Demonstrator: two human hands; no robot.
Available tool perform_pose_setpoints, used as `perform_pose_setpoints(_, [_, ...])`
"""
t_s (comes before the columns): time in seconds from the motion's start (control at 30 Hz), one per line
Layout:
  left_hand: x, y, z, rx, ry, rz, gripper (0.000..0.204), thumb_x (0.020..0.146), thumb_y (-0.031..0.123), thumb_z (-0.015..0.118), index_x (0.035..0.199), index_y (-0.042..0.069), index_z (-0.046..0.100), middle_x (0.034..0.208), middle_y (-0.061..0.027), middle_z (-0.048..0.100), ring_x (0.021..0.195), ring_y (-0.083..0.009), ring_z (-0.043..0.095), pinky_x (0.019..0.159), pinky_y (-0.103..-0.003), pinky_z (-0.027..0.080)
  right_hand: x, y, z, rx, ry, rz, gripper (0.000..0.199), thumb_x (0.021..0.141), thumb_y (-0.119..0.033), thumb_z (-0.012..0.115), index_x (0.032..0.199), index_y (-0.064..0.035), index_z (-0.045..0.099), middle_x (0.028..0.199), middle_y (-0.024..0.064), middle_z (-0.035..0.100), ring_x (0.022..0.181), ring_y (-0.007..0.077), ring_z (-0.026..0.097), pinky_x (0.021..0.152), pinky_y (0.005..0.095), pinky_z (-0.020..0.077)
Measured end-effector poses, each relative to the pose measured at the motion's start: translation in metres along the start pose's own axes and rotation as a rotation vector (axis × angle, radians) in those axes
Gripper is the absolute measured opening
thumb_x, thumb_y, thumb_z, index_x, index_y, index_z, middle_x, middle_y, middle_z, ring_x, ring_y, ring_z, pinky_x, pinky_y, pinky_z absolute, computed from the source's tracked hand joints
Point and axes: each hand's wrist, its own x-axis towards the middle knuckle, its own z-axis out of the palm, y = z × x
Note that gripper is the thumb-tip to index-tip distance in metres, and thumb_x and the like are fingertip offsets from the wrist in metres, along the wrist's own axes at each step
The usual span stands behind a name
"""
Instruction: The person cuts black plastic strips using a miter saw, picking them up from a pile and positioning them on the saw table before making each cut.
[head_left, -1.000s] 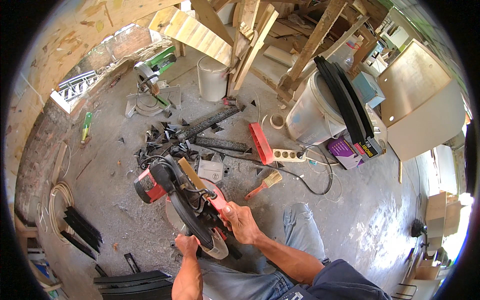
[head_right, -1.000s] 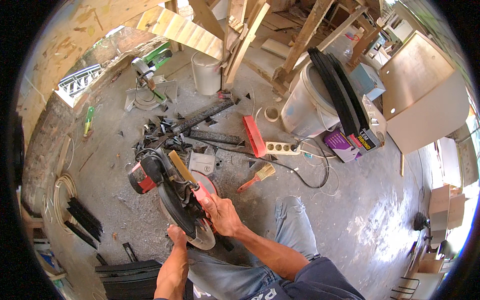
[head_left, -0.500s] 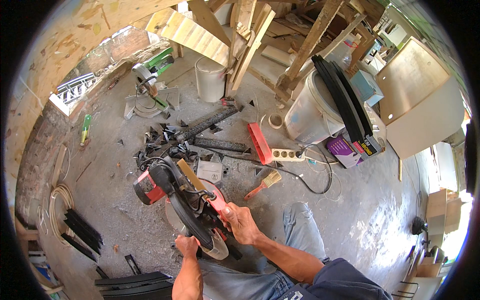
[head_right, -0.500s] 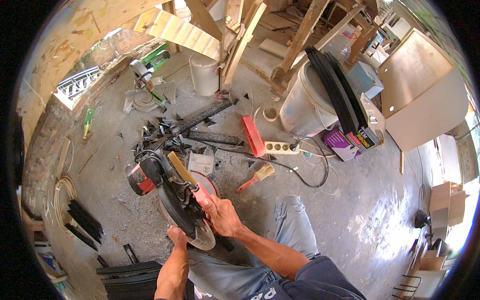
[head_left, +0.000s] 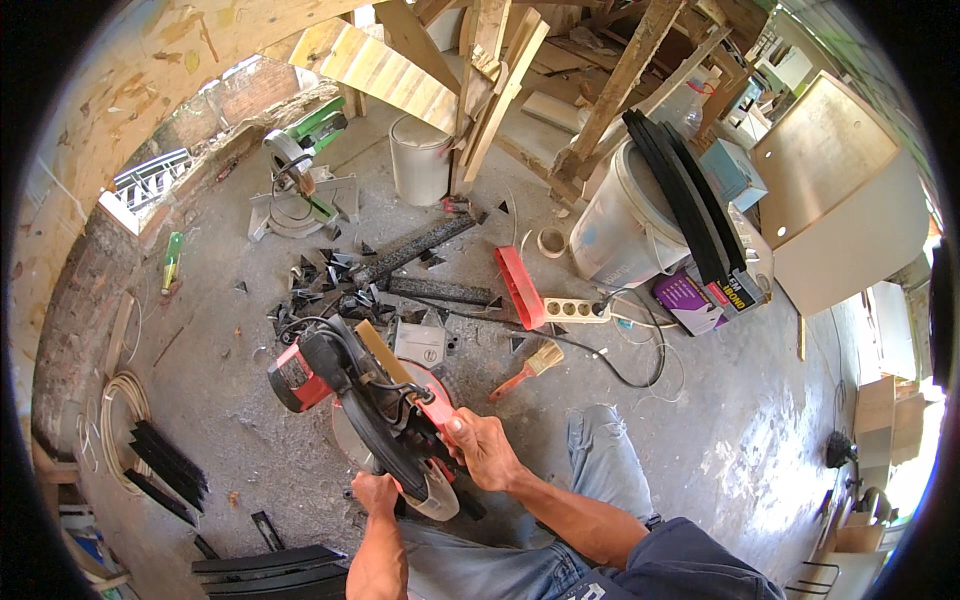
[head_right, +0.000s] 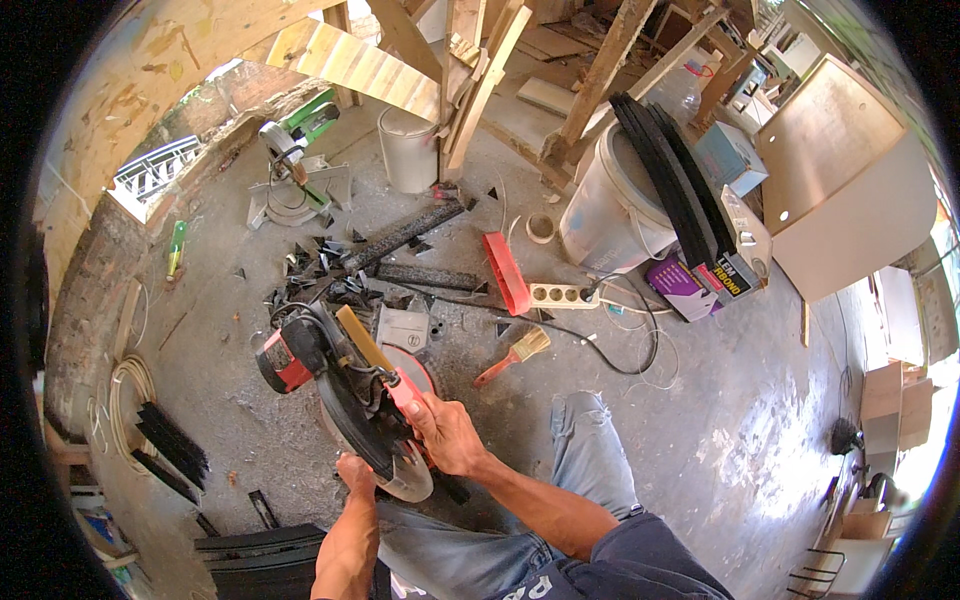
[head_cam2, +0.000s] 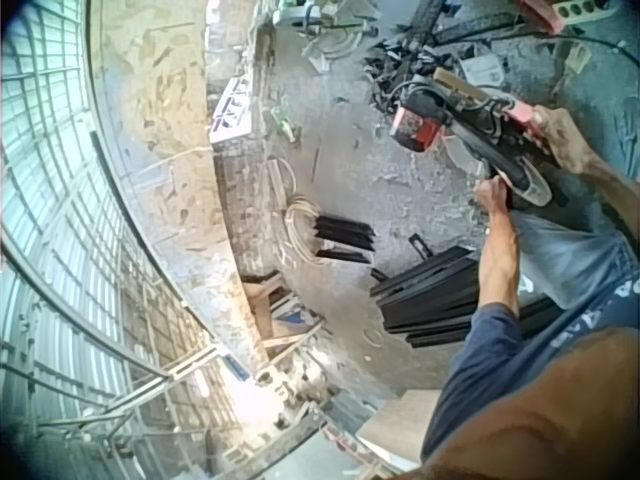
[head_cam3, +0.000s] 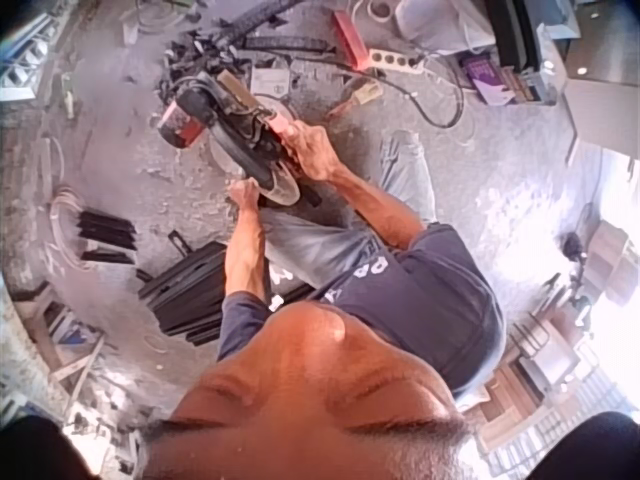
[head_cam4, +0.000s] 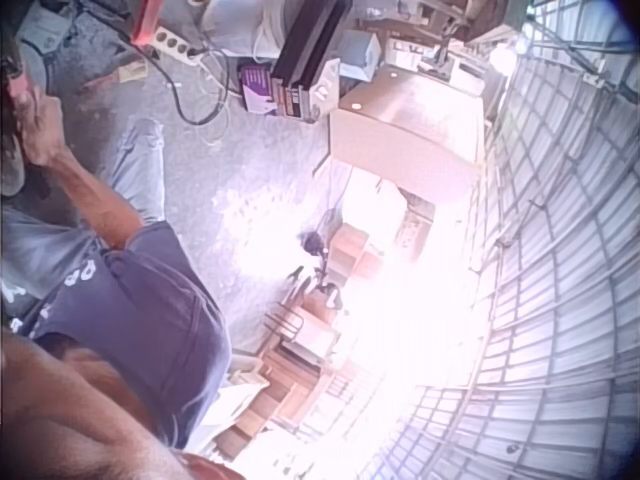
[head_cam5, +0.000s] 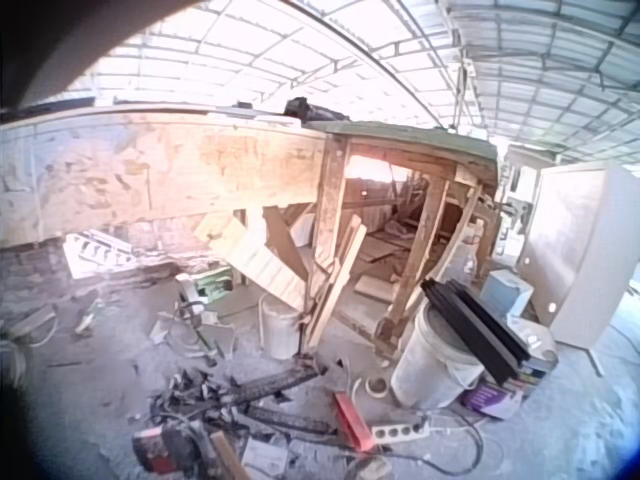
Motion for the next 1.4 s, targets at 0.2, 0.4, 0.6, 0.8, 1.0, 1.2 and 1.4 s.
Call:
perform_pose_setpoints(0.2, [-0.002,0.012,-0.008,0.003,0.058,0.068,0.027,0.080,0.006,0.048,0.062,-0.007,0.063,0.051,-0.0176,0.059,0.049,-0.0294,0.064,0.049,-0.044,0.050,-0.001,0.007,-0.001,0.004,0.007,-0.002,0.061,0.103,-0.054,0.036,0.084,0.0008,0.053,0.069,0.0047,0.054,0.059,0.0101,0.053,0.052,0.0269,0.0451])
perform_pose_setpoints(0.4, [0.003,0.030,-0.027,-0.050,-0.221,-0.204,0.047,0.059,0.027,0.081,0.077,-0.014,0.066,0.078,-0.0324,0.067,0.081,-0.0466,0.069,0.073,-0.048,0.054,-0.001,0.006,-0.001,0.008,0.008,-0.004,0.061,0.103,-0.055,0.036,0.084,0.0008,0.053,0.070,0.0047,0.054,0.060,0.0103,0.053,0.053,0.0270,0.0454])
perform_pose_setpoints(0.6, [0.002,0.035,-0.031,-0.093,-0.213,-0.202,0.045,0.060,0.024,0.080,0.080,-0.014,0.066,0.077,-0.0335,0.066,0.079,-0.0472,0.068,0.072,-0.049,0.053,-0.002,0.007,-0.002,-0.002,0.008,-0.009,0.061,0.103,-0.055,0.035,0.084,0.0006,0.053,0.068,0.0042,0.054,0.059,0.0103,0.053,0.053,0.0273,0.0451])
perform_pose_setpoints(0.8, [0.001,0.039,-0.036,-0.074,-0.167,-0.167,0.042,0.059,0.021,0.078,0.078,-0.014,0.066,0.077,-0.0343,0.065,0.078,-0.0475,0.068,0.072,-0.049,0.054,-0.002,0.005,-0.001,0.002,0.001,-0.015,0.061,0.103,-0.055,0.035,0.084,0.0003,0.053,0.068,0.0040,0.053,0.059,0.0102,0.052,0.053,0.0270,0.0445])
perform_pose_setpoints(1.0, [0.000,0.049,-0.041,-0.016,-0.172,-0.205,0.040,0.059,0.018,0.077,0.079,-0.015,0.067,0.079,-0.0348,0.066,0.082,-0.0484,0.068,0.075,-0.049,0.055,-0.002,0.008,-0.001,0.004,0.003,-0.016,0.060,0.103,-0.054,0.035,0.084,0.0000,0.053,0.067,0.0037,0.053,0.058,0.0101,0.052,0.053,0.0270,0.0443])
perform_pose_setpoints(1.2, [0.001,0.043,-0.039,-0.026,-0.195,-0.213,0.038,0.059,0.016,0.075,0.080,-0.015,0.066,0.080,-0.0352,0.066,0.083,-0.0484,0.068,0.076,-0.049,0.055,-0.002,0.006,-0.001,-0.009,0.006,-0.018,0.059,0.103,-0.054,0.035,0.084,-0.0006,0.053,0.067,0.0033,0.053,0.058,0.0098,0.051,0.052,0.0267,0.0445])
perform_pose_setpoints(1.4, [0.000,0.040,-0.031,-0.011,-0.175,-0.205,0.037,0.061,0.016,0.073,0.078,-0.015,0.066,0.079,-0.0354,0.065,0.081,-0.0486,0.068,0.075,-0.049,0.055,-0.003,0.010,-0.001,-0.014,0.042,-0.019,0.059,0.103,-0.052,0.039,0.084,0.0008,0.054,0.060,0.0100,0.054,0.055,0.0210,0.057,0.056,0.0364,0.0476])
